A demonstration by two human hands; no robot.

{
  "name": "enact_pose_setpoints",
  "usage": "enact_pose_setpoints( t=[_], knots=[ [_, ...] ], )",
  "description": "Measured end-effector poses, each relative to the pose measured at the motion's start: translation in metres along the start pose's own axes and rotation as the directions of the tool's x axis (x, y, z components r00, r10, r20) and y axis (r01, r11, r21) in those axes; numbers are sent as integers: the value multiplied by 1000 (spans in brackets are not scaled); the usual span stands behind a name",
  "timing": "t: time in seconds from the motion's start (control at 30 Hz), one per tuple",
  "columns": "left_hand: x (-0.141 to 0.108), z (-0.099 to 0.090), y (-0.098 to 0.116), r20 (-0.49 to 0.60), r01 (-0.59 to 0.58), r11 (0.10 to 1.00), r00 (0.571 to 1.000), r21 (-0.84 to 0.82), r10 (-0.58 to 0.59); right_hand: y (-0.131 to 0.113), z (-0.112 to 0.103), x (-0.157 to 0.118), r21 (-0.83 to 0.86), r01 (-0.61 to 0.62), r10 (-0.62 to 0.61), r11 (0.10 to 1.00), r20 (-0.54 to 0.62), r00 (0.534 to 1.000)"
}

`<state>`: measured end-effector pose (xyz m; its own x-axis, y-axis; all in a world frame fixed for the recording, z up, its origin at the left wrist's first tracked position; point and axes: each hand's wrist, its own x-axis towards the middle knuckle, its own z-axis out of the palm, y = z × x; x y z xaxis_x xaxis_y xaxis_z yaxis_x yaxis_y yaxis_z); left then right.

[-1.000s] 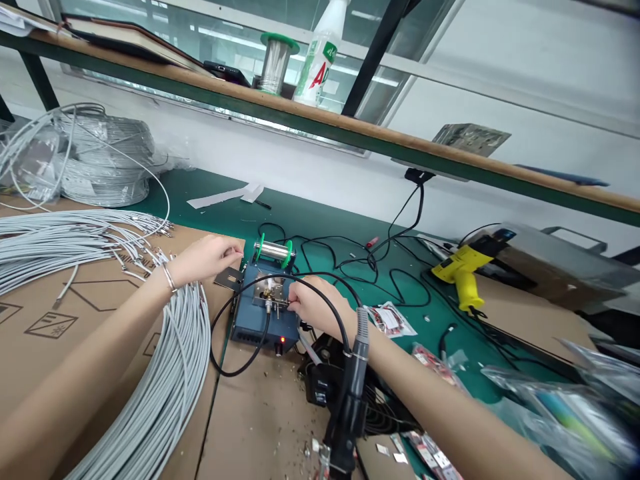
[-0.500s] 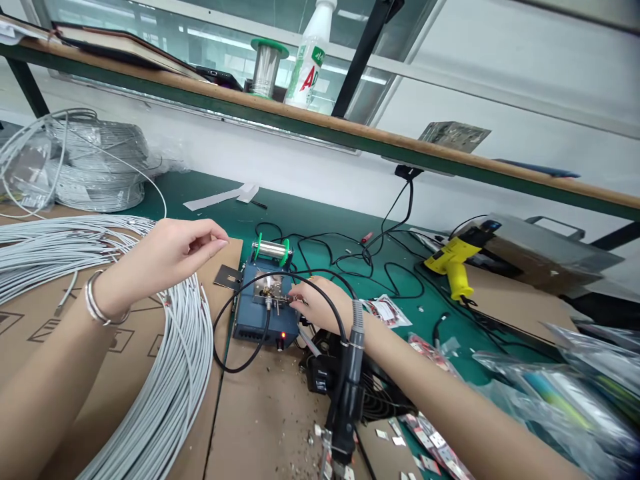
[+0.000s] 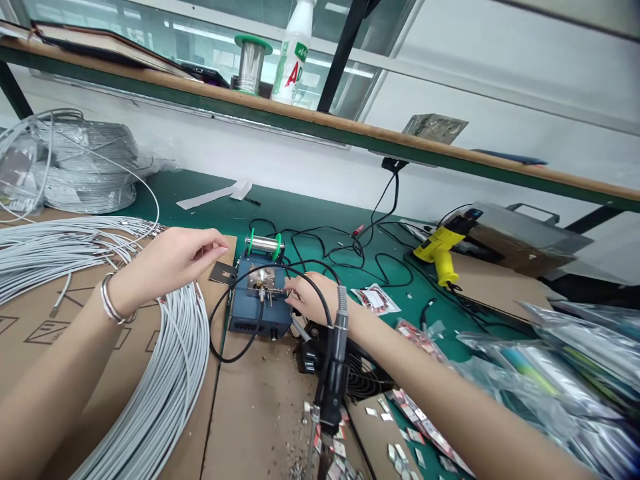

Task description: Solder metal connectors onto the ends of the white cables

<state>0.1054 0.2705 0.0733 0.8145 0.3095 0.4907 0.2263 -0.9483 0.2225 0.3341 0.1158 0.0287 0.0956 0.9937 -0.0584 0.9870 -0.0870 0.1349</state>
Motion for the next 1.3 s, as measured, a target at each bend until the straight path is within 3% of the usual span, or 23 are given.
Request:
enact_pose_setpoints(
  t=[0.27,0.57,0.83,0.97,1.3],
  knots=[
    [-4,-8,0,-34,-2,997,999,77,5,-10,-5,13,36,-122,122,992,-2,993],
    [-8,-16,9,-97,-113,987,988,113,124,-9,-7,17,98,-154,153,983,13,988],
    [-9,-16,11,-127,-169,974,974,151,189,-3,-3,25,132,-60,53,989,54,997],
    [-9,-15,12,-120,-180,965,971,191,205,2,-1,26,151,-70,64,986,43,997],
    [-11,-20,6,-151,-136,974,975,181,164,2,1,24,109,-12,11,994,3,1000]
  ],
)
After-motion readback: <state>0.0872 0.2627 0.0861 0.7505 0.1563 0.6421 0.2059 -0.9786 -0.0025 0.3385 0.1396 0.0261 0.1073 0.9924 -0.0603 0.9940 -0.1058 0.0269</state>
